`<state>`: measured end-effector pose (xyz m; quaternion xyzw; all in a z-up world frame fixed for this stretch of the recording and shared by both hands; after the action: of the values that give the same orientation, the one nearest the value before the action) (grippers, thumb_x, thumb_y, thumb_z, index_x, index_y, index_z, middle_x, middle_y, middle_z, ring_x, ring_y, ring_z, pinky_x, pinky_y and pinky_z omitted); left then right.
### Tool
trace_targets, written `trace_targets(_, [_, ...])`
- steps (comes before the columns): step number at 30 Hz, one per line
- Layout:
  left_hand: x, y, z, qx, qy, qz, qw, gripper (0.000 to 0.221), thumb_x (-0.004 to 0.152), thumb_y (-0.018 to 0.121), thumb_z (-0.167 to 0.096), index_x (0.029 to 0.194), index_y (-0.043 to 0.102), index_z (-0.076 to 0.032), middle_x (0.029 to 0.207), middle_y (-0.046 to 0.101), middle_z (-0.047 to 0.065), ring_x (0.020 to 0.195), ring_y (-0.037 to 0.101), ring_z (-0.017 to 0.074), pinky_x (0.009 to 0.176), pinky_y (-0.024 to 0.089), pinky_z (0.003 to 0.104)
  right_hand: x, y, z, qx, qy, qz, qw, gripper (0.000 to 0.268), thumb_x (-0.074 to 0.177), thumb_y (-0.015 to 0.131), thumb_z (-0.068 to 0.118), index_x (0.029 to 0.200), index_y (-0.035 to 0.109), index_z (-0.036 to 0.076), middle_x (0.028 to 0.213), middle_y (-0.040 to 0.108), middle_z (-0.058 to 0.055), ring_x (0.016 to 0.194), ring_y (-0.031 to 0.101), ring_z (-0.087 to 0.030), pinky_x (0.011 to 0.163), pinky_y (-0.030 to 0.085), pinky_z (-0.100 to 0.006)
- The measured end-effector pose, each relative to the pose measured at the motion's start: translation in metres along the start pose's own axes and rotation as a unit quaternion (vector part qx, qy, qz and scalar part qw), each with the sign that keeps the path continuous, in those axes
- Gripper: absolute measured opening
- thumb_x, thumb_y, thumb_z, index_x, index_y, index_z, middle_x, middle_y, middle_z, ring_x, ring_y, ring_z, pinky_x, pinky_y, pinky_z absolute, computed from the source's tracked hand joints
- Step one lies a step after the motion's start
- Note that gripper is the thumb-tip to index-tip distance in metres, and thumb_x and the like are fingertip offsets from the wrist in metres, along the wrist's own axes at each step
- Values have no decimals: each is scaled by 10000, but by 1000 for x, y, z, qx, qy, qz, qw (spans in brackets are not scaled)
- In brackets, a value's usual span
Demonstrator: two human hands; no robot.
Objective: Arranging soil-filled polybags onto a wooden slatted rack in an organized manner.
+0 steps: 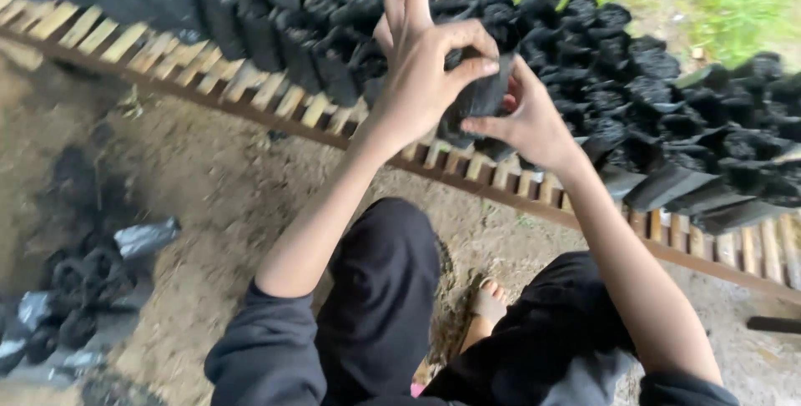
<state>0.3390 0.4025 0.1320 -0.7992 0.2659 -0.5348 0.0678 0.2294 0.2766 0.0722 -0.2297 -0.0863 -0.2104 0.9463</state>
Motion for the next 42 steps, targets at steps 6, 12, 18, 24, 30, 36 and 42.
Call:
trace_targets(6, [22,47,-31,0,126,70,990,322,848,768,-508,1025,705,-246,1395,363,73,1332,360,324,1037,334,544,-42,-44,-68,-49,40,-161,985,1012,723,903,250,1464,273,-32,1443,432,-171,1336,472,-217,1105,440,-341])
trace_targets(12, [10,90,-22,-2,165,56,985,720,986,218,-700,1147,743,-234,1417,413,131,1413,328,332,1120,253,592,-69,-69,-78,-146,36,-251,956,650,736,959,331,1029,414,135,897,265,49,799,247,-105,675,279,-270])
trace_targets(18, [-10,107,-6,-27,152,63,986,817,982,120,-699,1217,751,-237,1415,406,185,1407,342,357,1193,220,637,-72,-71,-72,-165,-11,-228,960,811,750,922,317,1343,488,-26,1246,587,-124,1150,536,-217,1057,419,-363])
trace_targets(24, [-16,113,-6,-25,156,61,986,810,974,109,-701,1253,746,-284,1419,409,173,1431,299,362,1191,227,645,-68,-67,-81,-216,-22,-224,950,745,777,912,328,1323,531,-4,1186,604,-146,1071,551,-249,946,456,-384])
trace_targets(30, [-18,107,-4,-47,145,36,988,824,988,129,-705,1017,800,-228,1386,437,135,1428,294,348,1159,207,596,-66,-57,-69,-184,-60,-211,958,807,776,896,343,1417,515,34,1332,605,-152,1206,556,-281,1039,447,-421])
trace_targets(36, [-22,102,6,-57,140,19,988,797,980,140,-709,1056,784,-247,1373,431,146,1415,309,340,1176,197,629,-65,-49,-63,-158,-57,-205,964,835,755,911,297,1420,497,9,1366,599,-170,1260,562,-291,1097,444,-424])
trace_targets(42, [-29,95,9,-55,150,-9,987,811,996,150,-693,934,772,-176,1315,451,177,1380,331,314,1139,223,594,-67,-45,-74,-188,-45,-211,958,792,758,906,349,1402,546,64,1306,612,-111,1165,524,-237,1011,443,-396])
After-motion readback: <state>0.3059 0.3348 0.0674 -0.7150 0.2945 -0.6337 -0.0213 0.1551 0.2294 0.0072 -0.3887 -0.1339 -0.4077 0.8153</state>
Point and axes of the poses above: each hand's wrist, its own x-axis towards the middle knuckle, its own y-axis out of the palm, z = x × y, the point moved 5 cm from there along x, towards the middle knuckle
